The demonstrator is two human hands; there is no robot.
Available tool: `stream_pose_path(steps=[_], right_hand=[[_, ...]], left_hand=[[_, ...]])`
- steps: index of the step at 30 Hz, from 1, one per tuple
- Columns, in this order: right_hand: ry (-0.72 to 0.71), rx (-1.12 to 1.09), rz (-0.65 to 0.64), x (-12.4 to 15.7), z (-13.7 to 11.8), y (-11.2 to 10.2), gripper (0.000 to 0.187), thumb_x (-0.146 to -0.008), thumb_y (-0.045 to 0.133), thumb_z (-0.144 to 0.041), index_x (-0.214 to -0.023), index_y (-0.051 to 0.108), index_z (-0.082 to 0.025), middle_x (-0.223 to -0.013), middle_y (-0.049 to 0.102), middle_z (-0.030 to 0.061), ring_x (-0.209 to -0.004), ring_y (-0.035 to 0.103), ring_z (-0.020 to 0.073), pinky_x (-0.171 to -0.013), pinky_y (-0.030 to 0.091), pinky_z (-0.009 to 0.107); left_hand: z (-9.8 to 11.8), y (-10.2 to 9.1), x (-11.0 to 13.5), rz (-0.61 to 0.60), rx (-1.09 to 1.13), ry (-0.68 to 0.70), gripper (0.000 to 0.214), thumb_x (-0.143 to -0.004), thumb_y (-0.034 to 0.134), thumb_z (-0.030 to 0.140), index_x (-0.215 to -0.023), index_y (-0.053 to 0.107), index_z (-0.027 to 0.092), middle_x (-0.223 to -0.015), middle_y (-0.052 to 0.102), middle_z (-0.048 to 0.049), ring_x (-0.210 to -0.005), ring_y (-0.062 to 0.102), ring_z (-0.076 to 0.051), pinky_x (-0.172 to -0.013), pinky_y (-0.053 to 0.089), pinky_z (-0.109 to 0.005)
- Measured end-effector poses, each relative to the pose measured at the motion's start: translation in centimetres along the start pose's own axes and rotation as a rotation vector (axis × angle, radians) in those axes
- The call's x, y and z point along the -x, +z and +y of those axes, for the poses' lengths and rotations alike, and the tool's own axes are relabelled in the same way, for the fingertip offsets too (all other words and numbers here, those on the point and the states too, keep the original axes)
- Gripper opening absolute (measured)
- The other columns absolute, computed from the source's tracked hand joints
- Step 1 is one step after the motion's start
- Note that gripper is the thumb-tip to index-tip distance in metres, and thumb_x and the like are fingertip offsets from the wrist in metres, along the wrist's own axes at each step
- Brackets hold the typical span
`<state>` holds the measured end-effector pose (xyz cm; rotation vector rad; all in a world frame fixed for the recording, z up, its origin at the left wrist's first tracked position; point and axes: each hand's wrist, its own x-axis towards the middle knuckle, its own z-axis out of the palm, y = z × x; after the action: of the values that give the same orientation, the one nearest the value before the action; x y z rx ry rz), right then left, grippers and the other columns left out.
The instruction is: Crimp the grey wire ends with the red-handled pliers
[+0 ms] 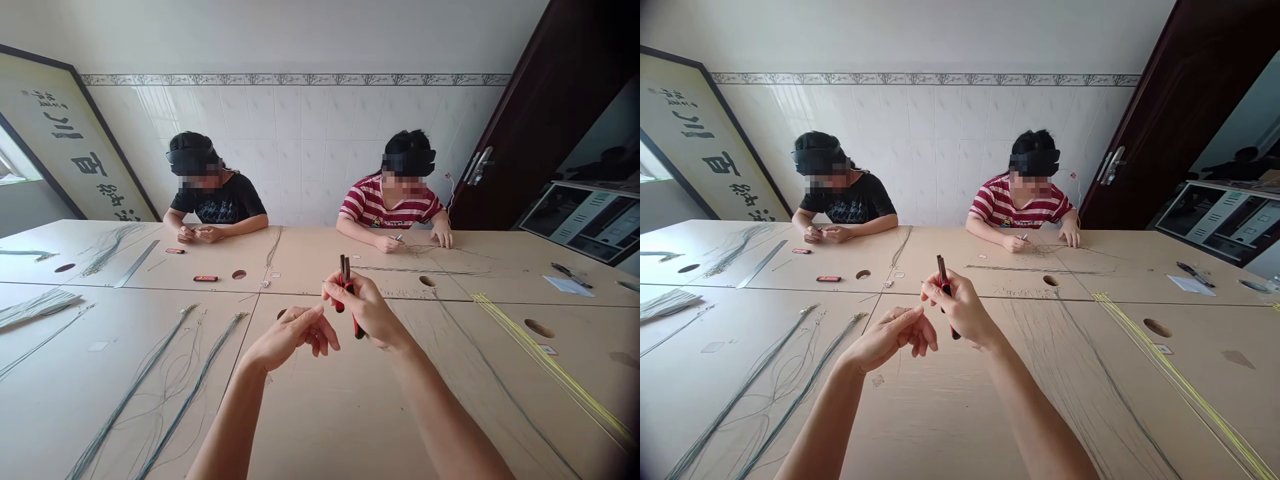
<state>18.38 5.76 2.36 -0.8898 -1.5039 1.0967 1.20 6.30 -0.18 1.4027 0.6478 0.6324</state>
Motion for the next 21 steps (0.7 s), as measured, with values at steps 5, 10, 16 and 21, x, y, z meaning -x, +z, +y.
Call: stream_pose_path(steps=[5, 10, 16, 21], right_hand=[[0.08, -0.321, -0.093, 0.1, 0.5, -0.3, 0.022, -0.086, 0.064, -0.036, -0.075, 0.056, -0.018, -0.076, 0.055, -0.0007, -0.069, 0.048, 0.0111, -0.064, 0.039, 0.026], [0.182, -0.733, -0.237, 0.8, 0.7, 0.6, 0.018, -0.084, 0.067, -0.029, -0.075, 0.056, -0.018, -0.069, 0.049, -0.0033, -0.065, 0.044, 0.0093, -0.073, 0.044, 0.027], [0.199, -0.93, -0.27, 1.4, 0.2, 1.3, 0.014, -0.085, 0.066, -0.024, -0.076, 0.057, -0.019, -0.067, 0.044, -0.0045, -0.063, 0.042, 0.0084, -0.075, 0.046, 0.028], [0.119, -0.707, -0.173, 2.2, -0.8, 1.2, 0.018, -0.088, 0.064, -0.026, -0.073, 0.056, -0.019, -0.069, 0.05, -0.0024, -0.069, 0.047, 0.0105, -0.071, 0.043, 0.026]], left_hand=[[0.2, 0.2, 0.3, -0.243, 0.138, -0.072, 0.057, -0.097, 0.038, 0.048, -0.077, 0.071, 0.006, -0.076, 0.071, -0.0149, -0.048, 0.061, -0.012, -0.048, 0.046, -0.022], [-1.2, 1.9, 0.5, -0.651, 0.445, -0.057, 0.053, -0.09, 0.049, 0.052, -0.073, 0.069, 0.005, -0.065, 0.07, -0.0173, -0.042, 0.062, -0.018, -0.037, 0.043, -0.024], [-0.9, 4.5, 1.9, -0.572, 0.527, 0.174, 0.049, -0.087, 0.054, 0.049, -0.063, 0.071, 0.01, -0.088, 0.074, -0.0214, -0.087, 0.072, -0.03, -0.08, 0.055, -0.04], [0.6, 4.2, 2.0, -0.511, 0.477, 0.269, 0.043, -0.091, 0.048, 0.045, -0.085, 0.077, 0.014, -0.117, 0.069, -0.0171, -0.111, 0.064, -0.03, -0.101, 0.044, -0.042]])
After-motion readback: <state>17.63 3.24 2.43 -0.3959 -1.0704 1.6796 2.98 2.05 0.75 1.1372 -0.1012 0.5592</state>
